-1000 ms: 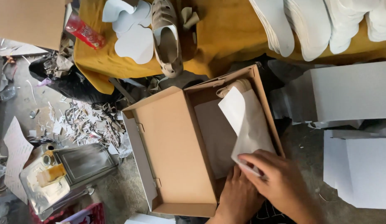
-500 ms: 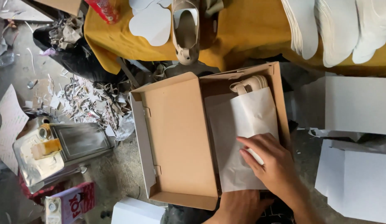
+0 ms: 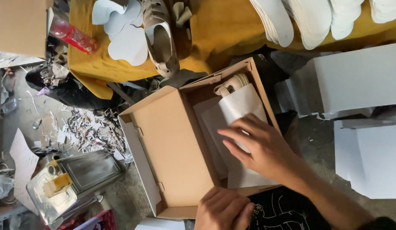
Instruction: Inspecting shoes, wrapping them in protective paper, and placing them into cardboard boxes for shipment.
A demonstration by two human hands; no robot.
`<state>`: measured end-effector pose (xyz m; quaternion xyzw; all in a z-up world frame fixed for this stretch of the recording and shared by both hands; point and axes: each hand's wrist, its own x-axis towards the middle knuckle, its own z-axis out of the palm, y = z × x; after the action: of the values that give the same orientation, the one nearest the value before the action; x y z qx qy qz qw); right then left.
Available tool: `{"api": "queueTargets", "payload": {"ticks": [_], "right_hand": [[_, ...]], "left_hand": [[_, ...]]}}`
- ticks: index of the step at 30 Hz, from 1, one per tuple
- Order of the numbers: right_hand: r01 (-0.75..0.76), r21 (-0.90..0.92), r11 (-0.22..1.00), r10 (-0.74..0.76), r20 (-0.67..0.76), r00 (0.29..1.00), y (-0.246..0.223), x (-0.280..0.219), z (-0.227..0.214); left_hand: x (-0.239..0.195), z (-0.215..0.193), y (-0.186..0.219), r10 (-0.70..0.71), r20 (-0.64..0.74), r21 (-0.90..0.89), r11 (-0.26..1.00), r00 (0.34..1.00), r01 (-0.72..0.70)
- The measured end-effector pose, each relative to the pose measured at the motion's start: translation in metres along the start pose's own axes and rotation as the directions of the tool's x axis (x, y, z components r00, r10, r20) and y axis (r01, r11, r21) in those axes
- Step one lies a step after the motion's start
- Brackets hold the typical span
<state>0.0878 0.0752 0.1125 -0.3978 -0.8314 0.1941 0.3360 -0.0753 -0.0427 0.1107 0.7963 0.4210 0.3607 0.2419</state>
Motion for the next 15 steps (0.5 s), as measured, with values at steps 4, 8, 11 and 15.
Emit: {"api": "queueTargets", "payload": {"ticks": [4, 8, 11, 15], "right_hand": [[0.042, 0.127, 0.991, -0.056, 0.109, 0.992, 0.021, 0.08, 0.021], [-0.083, 0.123, 0.989, 0.058, 0.192, 0.98, 0.058, 0.165, 0.076], [-0.097, -0.225, 0.97, 0.137, 0.173, 0.975, 0.098, 0.203, 0.143], [-0.074, -0.298, 0.952, 0.182, 0.352, 0.918, 0.121, 0.221, 0.177]], "left_hand": [[0.008, -0.017, -0.002, 0.004, -0.156, -0.09, 0.996, 0.988, -0.019], [0.016, -0.019, -0.001, -0.065, -0.336, -0.149, 0.989, 0.939, 0.015], [0.006, -0.017, -0.006, -0.153, -0.365, -0.186, 0.979, 0.918, 0.089], [0.004, -0.03, -0.009, -0.23, -0.368, -0.194, 0.967, 0.901, 0.167]]}}
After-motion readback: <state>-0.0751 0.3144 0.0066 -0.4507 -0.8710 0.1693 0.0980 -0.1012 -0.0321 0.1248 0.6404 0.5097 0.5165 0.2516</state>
